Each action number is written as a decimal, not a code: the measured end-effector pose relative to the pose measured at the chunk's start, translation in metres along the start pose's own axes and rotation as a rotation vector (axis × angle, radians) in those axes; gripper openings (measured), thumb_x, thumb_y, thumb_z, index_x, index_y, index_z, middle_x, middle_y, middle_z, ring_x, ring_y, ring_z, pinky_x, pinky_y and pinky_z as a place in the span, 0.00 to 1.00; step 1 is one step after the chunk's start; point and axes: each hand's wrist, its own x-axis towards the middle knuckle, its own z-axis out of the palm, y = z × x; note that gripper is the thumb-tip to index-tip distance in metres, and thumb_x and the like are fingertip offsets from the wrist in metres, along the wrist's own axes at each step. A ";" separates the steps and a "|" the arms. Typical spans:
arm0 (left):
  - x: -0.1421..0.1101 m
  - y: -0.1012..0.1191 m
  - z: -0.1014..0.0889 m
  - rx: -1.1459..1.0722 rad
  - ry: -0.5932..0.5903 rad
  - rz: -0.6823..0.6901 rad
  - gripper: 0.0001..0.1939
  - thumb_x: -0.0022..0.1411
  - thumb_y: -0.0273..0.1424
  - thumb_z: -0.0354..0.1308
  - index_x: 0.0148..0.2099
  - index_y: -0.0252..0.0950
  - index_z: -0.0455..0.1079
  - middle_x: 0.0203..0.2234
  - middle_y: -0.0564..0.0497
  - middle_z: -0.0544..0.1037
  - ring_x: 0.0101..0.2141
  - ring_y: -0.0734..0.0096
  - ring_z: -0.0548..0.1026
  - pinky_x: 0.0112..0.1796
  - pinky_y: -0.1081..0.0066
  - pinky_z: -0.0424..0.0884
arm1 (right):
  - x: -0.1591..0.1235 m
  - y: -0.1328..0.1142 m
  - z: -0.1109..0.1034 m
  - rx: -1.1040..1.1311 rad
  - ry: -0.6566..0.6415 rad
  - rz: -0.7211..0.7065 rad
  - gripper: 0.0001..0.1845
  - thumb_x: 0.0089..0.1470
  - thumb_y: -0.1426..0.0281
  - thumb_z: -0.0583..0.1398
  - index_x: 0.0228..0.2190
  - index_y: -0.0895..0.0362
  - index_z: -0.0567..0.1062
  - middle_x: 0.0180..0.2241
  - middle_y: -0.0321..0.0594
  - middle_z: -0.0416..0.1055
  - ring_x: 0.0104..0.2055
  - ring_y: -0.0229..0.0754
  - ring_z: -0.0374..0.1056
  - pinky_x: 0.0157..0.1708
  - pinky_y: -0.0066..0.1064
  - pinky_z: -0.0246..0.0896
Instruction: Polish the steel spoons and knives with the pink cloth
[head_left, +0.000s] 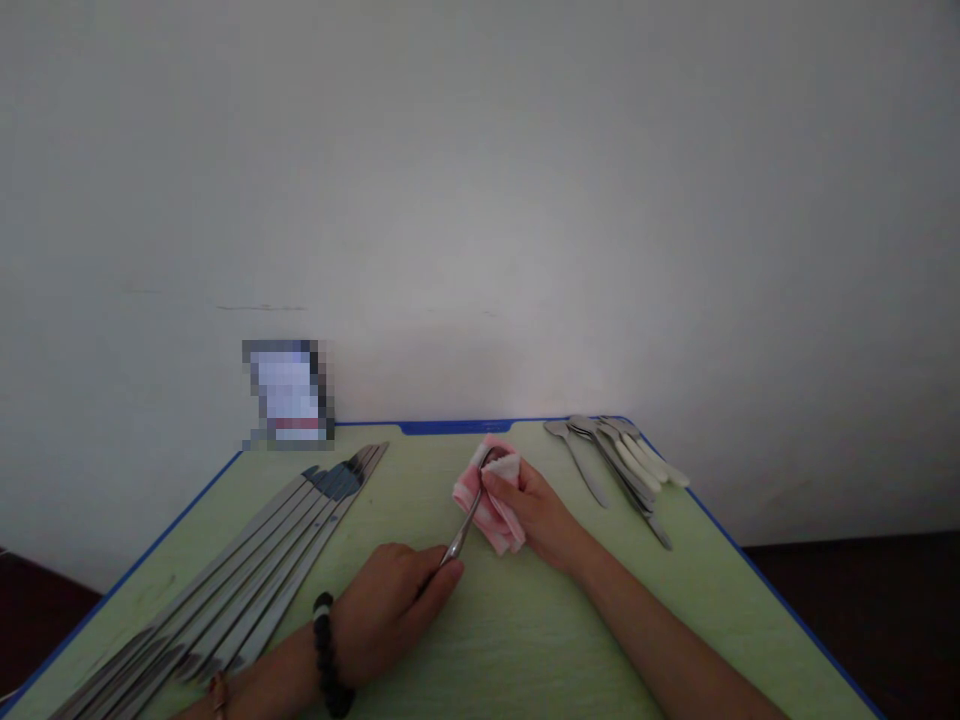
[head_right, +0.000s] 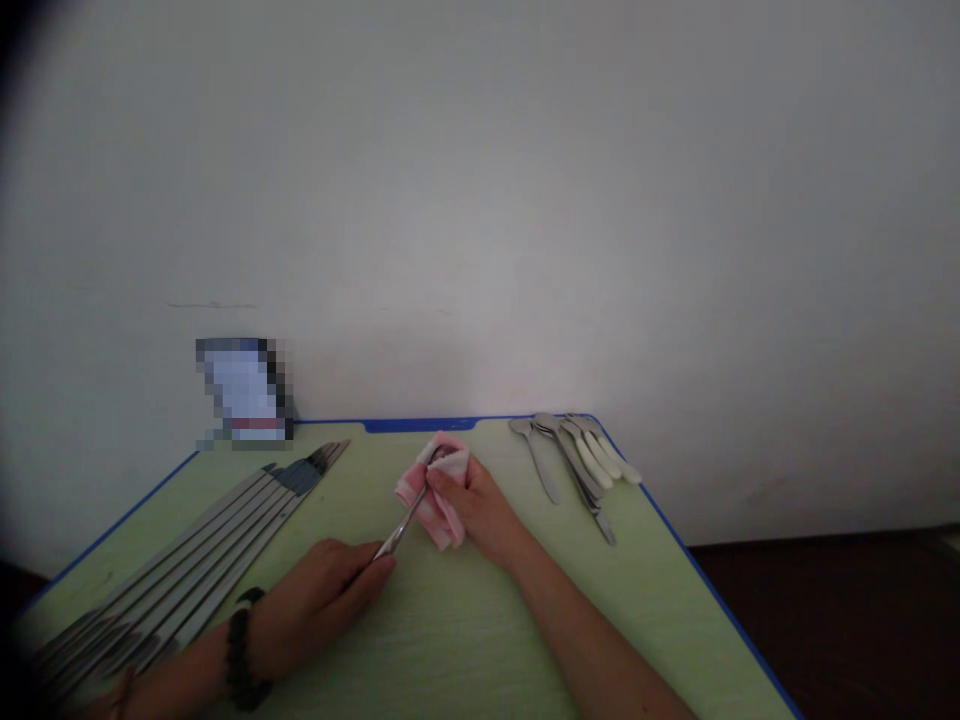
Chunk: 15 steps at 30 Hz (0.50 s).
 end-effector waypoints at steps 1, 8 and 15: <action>0.000 0.000 0.000 0.005 -0.005 -0.004 0.19 0.66 0.38 0.36 0.25 0.38 0.55 0.16 0.57 0.56 0.18 0.76 0.57 0.23 0.75 0.52 | 0.000 0.000 0.000 -0.002 -0.001 0.004 0.18 0.42 0.60 0.64 0.34 0.56 0.70 0.26 0.34 0.68 0.25 0.34 0.61 0.24 0.25 0.55; -0.001 0.001 0.000 0.056 -0.023 0.006 0.19 0.66 0.38 0.35 0.25 0.38 0.56 0.16 0.56 0.57 0.18 0.74 0.57 0.24 0.74 0.53 | -0.002 -0.003 0.002 0.017 -0.015 0.017 0.16 0.43 0.63 0.64 0.34 0.57 0.70 0.24 0.33 0.68 0.23 0.33 0.58 0.22 0.24 0.51; 0.000 0.001 0.000 0.052 -0.026 0.009 0.19 0.65 0.38 0.35 0.24 0.38 0.53 0.16 0.57 0.55 0.18 0.74 0.57 0.24 0.73 0.51 | -0.002 -0.002 0.002 0.026 0.020 0.029 0.12 0.41 0.66 0.64 0.30 0.57 0.71 0.24 0.33 0.69 0.24 0.34 0.60 0.24 0.25 0.53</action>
